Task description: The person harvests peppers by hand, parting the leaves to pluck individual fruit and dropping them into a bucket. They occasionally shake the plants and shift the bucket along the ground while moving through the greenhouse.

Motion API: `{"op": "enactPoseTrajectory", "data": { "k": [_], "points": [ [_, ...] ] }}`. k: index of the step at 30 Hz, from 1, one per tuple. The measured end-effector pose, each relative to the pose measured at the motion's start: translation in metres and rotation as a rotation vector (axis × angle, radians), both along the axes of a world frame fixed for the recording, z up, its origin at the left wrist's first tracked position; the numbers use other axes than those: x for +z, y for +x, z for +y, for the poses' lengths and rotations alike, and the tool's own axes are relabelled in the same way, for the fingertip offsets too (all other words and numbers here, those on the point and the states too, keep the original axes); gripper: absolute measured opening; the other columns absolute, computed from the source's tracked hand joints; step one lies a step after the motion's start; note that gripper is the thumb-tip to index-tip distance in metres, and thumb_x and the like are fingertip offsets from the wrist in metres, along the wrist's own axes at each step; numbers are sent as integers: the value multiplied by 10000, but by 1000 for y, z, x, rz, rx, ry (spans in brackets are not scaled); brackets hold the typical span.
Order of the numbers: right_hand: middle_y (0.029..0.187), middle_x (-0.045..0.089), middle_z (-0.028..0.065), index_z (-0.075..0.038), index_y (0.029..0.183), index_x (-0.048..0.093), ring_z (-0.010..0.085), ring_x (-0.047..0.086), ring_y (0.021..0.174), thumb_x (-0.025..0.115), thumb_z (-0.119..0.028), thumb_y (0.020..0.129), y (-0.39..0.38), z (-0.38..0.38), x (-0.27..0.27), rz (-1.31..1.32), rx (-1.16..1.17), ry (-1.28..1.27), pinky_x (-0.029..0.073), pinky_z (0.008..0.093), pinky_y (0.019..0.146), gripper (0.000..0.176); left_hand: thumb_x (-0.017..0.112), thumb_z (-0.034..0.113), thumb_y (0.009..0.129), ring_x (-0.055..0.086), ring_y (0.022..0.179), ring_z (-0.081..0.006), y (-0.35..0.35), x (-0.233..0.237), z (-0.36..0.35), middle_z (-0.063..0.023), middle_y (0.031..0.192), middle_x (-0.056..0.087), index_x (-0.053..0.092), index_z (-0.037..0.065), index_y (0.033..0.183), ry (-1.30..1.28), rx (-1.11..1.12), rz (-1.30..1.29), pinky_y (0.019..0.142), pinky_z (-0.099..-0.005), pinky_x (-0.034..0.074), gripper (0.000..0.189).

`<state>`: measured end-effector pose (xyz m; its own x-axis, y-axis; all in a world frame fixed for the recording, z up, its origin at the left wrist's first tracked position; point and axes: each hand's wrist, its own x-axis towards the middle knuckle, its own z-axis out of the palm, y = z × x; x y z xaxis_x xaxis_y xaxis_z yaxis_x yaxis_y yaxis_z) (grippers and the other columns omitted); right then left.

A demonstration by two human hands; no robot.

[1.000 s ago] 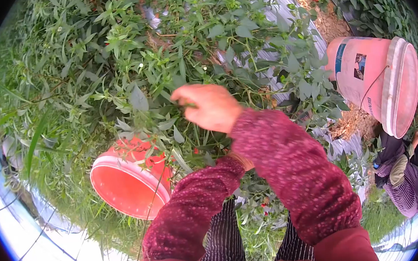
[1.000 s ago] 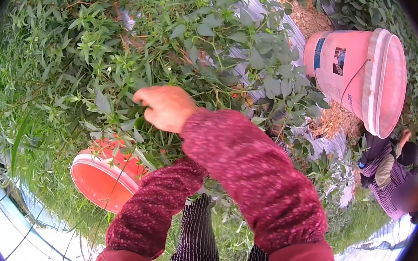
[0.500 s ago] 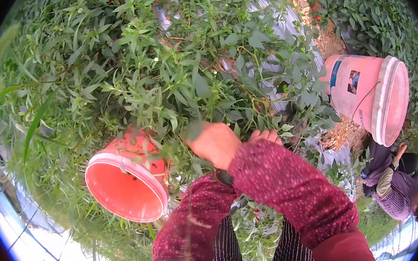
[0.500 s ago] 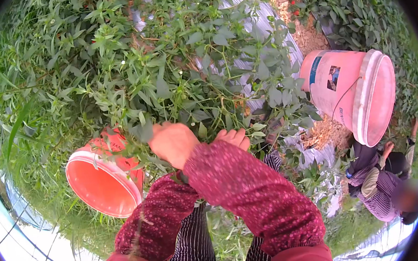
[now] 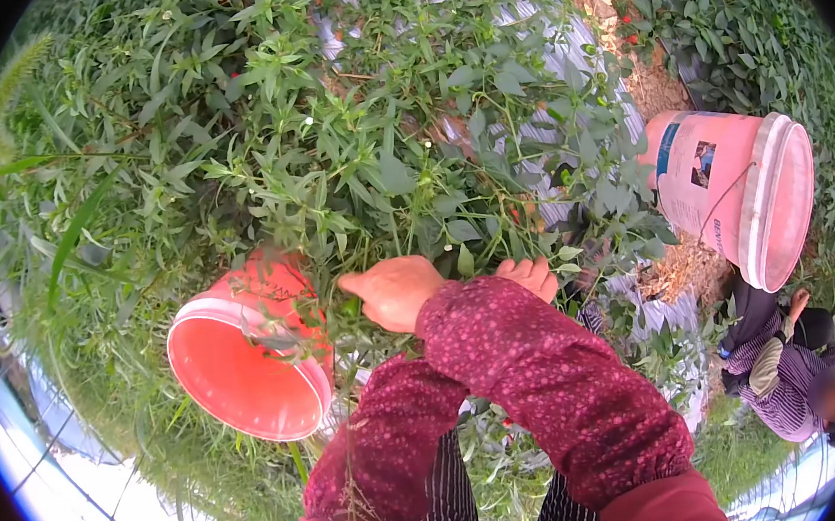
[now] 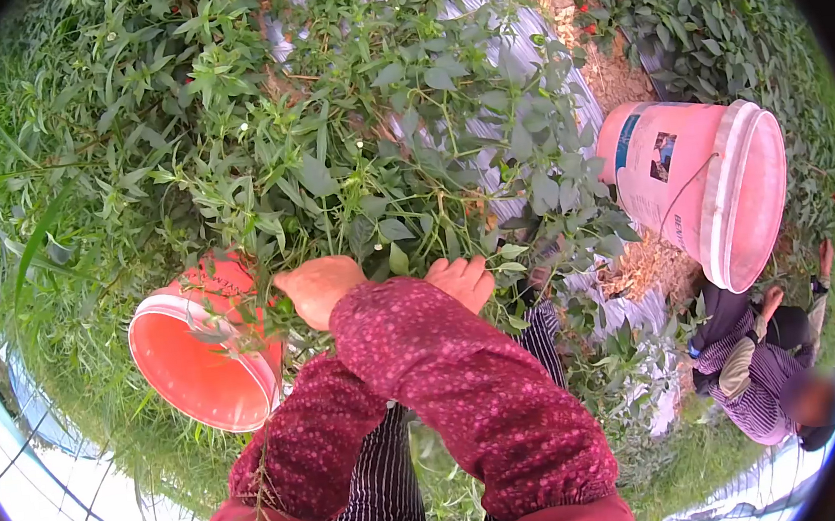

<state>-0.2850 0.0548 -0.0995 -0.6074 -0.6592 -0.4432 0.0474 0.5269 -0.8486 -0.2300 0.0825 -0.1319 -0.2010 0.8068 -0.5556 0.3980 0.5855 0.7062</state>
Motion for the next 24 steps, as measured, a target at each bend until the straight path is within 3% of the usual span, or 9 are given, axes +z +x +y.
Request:
{"op": "enactPoseTrajectory", "data": {
  "k": [3,6,8,10,13,15,18,20,24],
  "points": [
    [847,644,114,-90,1113,554,316,626,827,522,-140,772,-7,-15,3,86,258,89,493,438,719,346,572,319,781,483,1069,-276,7,1,-1,-186,1259,439,497,5,1154,23,5,33,897,-396,341,493],
    [876,648,116,-130,1110,584,300,621,859,523,-151,784,3,-7,1,9,45,32,488,434,747,332,536,298,827,484,1106,-281,8,16,-8,-168,1283,444,474,-4,1207,60,60,145,922,-421,366,489],
    [908,649,112,-151,1076,614,305,605,895,538,-159,787,19,2,-11,-95,-123,-60,478,440,775,299,532,315,853,469,1168,-283,41,31,-38,-149,1299,453,472,27,1240,146,-35,623,998,-452,351,487],
    [873,636,110,-148,1071,609,312,603,882,549,-169,780,28,1,-20,6,-55,-69,481,440,765,298,477,192,900,474,1161,-276,39,61,-73,-139,1305,466,468,44,1270,-112,608,-987,1031,-442,348,399],
    [832,611,114,-132,1011,609,304,606,862,562,-156,756,25,-12,-5,88,-43,17,491,427,733,260,526,174,877,474,1166,-249,26,102,-95,-117,1245,511,540,62,1181,-92,376,-698,1018,-428,355,324],
    [825,592,113,-122,967,609,297,609,851,570,-150,742,23,-15,1,119,-27,129,496,417,713,230,668,193,778,546,1087,-226,39,109,-109,-115,1171,569,591,56,1088,318,286,-129,910,-381,461,347],
    [878,532,101,-113,932,576,289,614,825,527,-99,763,35,-4,7,187,-78,109,512,402,711,177,659,169,763,596,948,-194,3,154,-122,-86,1033,625,616,37,991,23,235,-412,831,-349,482,267],
    [875,538,98,-101,944,571,285,615,824,520,-95,771,44,11,8,164,-43,63,515,392,712,181,651,137,724,603,810,-161,-18,150,-142,-91,892,637,629,40,952,263,964,-695,759,-316,488,249],
    [904,556,90,-92,912,586,259,619,849,526,-121,782,54,11,7,237,91,73,516,364,727,146,611,97,712,618,789,-173,-75,81,-168,-124,879,632,634,72,973,-188,994,139,752,-321,490,263]
  ]
}}
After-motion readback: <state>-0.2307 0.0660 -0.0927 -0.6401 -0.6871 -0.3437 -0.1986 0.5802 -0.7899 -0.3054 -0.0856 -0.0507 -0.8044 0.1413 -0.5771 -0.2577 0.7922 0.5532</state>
